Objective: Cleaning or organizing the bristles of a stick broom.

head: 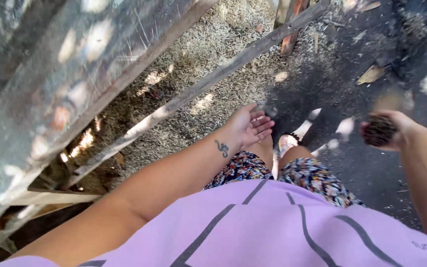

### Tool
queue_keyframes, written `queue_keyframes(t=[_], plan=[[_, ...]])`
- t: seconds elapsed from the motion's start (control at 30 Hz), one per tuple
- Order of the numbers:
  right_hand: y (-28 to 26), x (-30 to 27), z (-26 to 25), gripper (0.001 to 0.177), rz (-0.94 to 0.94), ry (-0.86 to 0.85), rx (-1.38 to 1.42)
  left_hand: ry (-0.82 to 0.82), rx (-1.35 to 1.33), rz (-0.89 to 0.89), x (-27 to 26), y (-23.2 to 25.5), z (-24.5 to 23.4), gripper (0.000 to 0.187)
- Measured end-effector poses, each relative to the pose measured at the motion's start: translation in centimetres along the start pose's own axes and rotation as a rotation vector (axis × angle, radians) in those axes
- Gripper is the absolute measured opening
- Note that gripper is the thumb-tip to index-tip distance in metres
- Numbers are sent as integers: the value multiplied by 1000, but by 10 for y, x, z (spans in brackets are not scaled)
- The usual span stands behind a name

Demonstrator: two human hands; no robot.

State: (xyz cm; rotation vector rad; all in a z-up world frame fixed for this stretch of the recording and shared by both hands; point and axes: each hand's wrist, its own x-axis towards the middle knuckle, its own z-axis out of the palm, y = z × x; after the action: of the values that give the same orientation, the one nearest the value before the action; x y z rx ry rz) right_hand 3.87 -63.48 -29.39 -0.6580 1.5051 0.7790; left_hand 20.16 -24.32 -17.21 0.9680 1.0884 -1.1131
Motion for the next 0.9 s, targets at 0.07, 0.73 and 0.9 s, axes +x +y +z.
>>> queue_keyframes(t=[0.07,0.73,0.9], plan=[[-7,-1,30,27,48,-177,-20,-29,26,14,5,21,14,36],[-176,136,-450,34,-251,39,-51,66,100,121,77,-101,261,42],[-210,42,-344,24,-52,-282,-285,27,101,104,93,-148,354,46]])
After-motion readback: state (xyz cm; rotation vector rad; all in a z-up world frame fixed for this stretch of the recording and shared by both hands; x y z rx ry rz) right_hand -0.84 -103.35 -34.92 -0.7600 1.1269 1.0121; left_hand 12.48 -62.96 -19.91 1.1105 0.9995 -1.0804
